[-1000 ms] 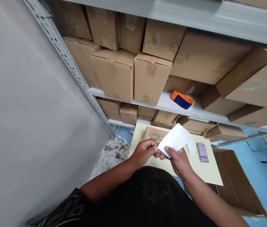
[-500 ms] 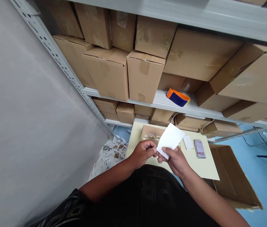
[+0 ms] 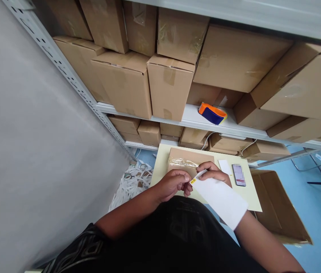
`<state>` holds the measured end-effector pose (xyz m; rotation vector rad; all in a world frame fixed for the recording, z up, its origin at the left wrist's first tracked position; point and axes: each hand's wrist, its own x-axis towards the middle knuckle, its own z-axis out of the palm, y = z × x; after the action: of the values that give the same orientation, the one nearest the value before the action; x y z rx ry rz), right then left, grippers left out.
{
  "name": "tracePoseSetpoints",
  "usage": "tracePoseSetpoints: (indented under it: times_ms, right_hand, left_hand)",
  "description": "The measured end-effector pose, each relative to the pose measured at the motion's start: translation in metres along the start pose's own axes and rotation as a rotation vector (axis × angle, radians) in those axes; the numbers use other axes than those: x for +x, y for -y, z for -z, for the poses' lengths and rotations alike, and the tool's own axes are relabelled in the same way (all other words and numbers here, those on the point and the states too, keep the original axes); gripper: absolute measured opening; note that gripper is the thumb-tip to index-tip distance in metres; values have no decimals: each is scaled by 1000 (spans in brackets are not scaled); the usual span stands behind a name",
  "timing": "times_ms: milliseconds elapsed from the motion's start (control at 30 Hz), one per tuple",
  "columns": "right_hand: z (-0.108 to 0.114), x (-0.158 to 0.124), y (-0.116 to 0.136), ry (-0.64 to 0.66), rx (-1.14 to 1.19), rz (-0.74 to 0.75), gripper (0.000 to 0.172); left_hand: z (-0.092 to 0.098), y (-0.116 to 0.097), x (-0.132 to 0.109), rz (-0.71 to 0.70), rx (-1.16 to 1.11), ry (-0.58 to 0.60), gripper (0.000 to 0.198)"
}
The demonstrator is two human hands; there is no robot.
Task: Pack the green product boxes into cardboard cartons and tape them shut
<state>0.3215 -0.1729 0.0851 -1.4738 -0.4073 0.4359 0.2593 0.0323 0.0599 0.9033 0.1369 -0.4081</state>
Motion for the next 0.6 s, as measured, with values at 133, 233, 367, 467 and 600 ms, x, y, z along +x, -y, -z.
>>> tracePoseSetpoints:
  times_ms: [133,233,367,467,600]
  right_hand:
    - [0,2,4,86,-62,42,39]
    - [2,5,2,104,-117,70,44]
    - [5,5,-1,127,-146,145,45]
    - [5,3,-1,106,-160,145,48]
    - [2,0,-5,102,-218,130,45]
  left_hand:
    - [-2,2,-2,12,-35,20,19]
    - [-1,4,-3,13,-46,22,18]
    - [0,7,-4,20,-24,15,21]
    - [-3,9,-5,19,-2,15,23]
    - [-7,10,-6,-18,-7,-14,25]
